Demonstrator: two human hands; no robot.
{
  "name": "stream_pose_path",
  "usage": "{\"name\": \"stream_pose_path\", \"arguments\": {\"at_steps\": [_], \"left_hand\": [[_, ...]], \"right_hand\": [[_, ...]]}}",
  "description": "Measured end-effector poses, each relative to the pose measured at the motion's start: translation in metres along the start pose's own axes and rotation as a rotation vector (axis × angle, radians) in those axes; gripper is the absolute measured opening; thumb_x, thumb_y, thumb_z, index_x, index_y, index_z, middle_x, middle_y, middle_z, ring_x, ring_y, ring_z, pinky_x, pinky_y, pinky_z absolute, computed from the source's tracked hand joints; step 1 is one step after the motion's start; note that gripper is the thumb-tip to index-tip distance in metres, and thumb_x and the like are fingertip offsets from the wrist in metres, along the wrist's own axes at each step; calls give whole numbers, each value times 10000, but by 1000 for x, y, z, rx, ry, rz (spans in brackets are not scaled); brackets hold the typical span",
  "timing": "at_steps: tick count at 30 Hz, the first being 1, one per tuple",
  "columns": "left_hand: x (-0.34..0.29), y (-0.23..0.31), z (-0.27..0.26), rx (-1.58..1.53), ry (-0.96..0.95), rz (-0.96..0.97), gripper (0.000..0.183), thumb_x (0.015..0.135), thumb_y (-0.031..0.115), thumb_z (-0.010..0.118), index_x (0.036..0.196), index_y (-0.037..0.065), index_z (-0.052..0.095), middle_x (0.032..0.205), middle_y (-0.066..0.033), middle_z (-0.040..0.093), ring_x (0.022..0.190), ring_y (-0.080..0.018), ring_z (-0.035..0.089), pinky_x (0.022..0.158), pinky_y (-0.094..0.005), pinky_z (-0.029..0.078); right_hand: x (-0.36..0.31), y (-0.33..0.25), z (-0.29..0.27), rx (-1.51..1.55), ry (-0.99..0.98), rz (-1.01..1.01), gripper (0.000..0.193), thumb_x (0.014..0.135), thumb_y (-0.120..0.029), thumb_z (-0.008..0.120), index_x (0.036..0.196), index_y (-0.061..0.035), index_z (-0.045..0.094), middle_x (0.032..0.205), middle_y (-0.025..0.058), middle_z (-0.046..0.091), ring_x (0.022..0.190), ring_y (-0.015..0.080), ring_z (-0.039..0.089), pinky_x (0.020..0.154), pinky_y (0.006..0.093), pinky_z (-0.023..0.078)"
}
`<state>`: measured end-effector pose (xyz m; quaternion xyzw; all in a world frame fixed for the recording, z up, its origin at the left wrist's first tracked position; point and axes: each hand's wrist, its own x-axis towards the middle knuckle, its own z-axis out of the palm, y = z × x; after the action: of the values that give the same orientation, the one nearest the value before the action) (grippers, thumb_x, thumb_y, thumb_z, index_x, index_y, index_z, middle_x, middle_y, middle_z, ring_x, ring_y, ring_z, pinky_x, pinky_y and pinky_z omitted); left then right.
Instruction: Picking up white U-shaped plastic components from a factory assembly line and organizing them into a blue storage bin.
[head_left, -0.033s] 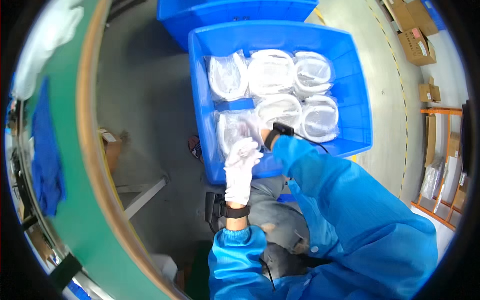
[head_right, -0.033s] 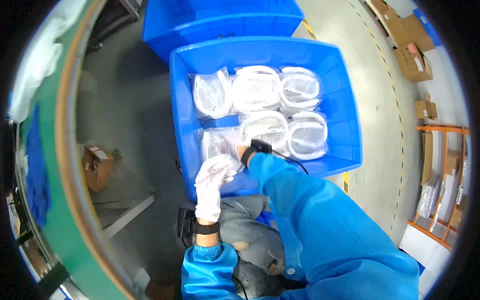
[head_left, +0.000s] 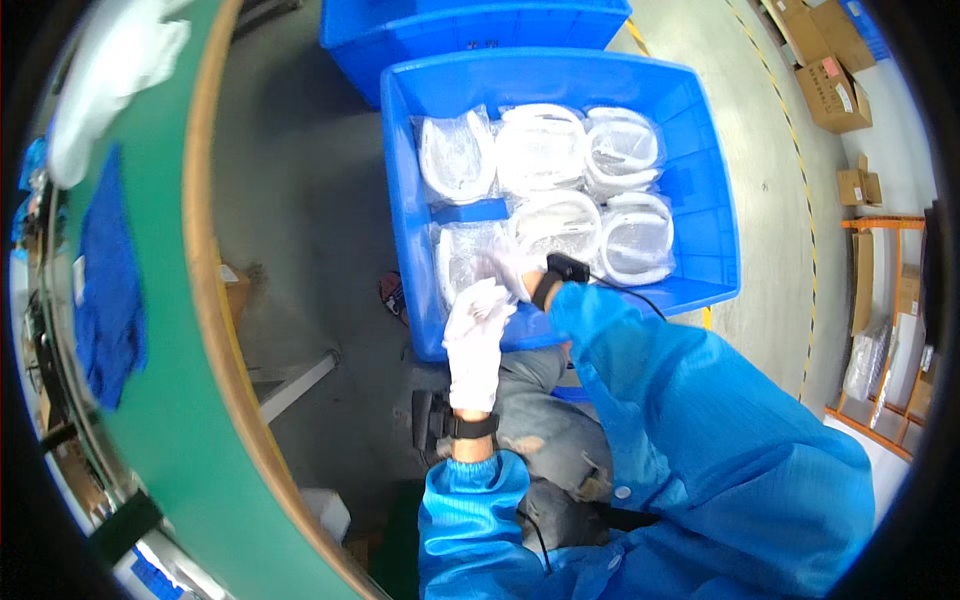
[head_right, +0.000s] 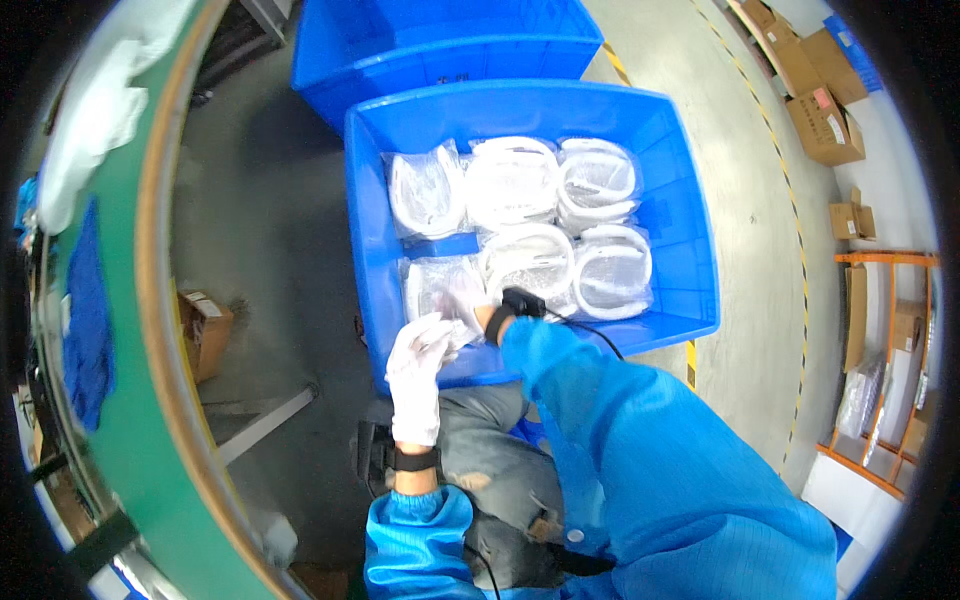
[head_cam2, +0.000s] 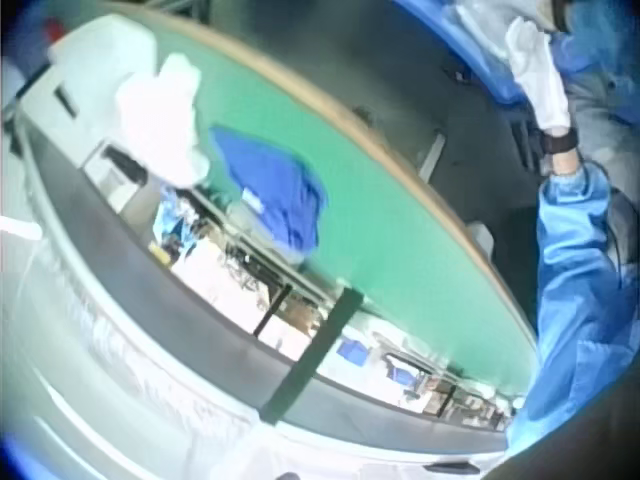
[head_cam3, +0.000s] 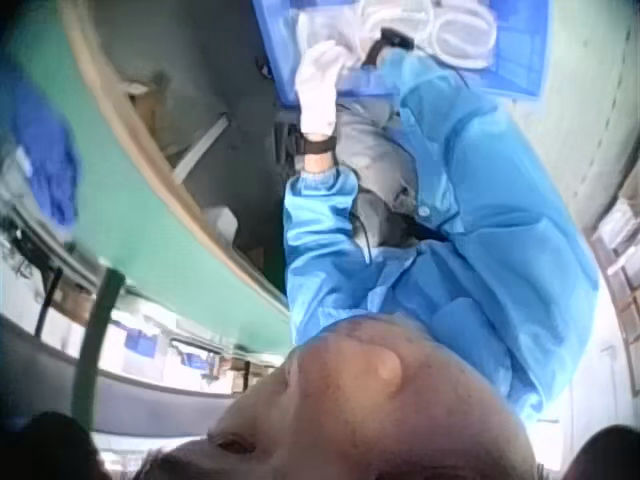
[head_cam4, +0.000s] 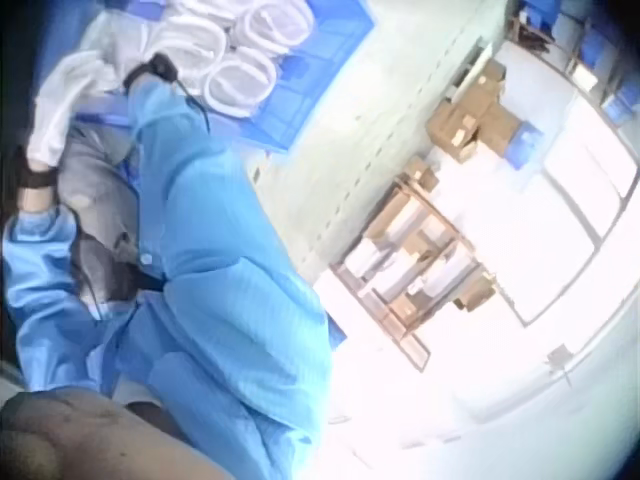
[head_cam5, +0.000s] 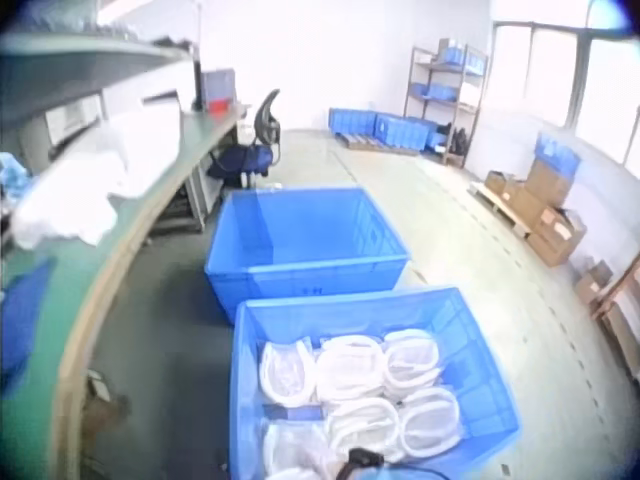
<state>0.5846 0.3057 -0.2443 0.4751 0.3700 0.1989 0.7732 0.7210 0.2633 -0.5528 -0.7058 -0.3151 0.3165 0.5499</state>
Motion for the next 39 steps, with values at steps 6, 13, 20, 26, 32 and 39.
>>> {"name": "stream_pose_path", "arguments": {"at_steps": [6,13,20,26,32,39], "left_hand": [[-236,32,-12,140,267,176,196,879,24,597,1069,-23,587,946,-136,647,841,-192,620,776,-294,503],[-430,88,10,-46,276,366,212,821,-129,562,1013,-58,615,1050,-175,621,880,-205,619,797,-322,506],[-459,191,-198,333,1150,737,77,869,59,579,879,-12,605,800,-56,617,692,-122,562,647,-266,456],[-465,237,-469,615,1826,142,374,868,421,572,933,63,660,852,-67,656,821,-285,629,713,-369,502],[-404,243,-590,-187,1545,204,285,845,351,618,973,99,648,842,-83,656,791,-305,618,707,-396,506],[-458,246,-678,1828,988,-140,318,791,294,602,918,4,578,845,-256,604,836,-481,545,718,-533,437]], "right_hand": [[-136,-305,35,607,-215,417,86,872,-62,536,921,-59,606,703,27,578,597,97,525,544,242,429],[-241,-498,57,355,-395,-391,66,842,-8,574,890,-14,621,661,16,554,591,83,506,542,226,419],[-300,-547,167,-539,-621,-1258,71,767,-158,544,746,-90,540,653,78,562,606,221,604,520,362,482],[-317,-549,185,-646,-615,-1268,75,786,-147,517,766,-77,532,640,68,539,567,210,587,472,352,475],[-324,-568,180,-733,-685,-1214,130,790,-157,515,709,-55,508,601,68,499,526,203,548,440,355,446],[-317,-542,191,-772,-369,-1342,162,770,-176,536,669,-51,512,585,83,485,496,196,522,425,343,419]]}}
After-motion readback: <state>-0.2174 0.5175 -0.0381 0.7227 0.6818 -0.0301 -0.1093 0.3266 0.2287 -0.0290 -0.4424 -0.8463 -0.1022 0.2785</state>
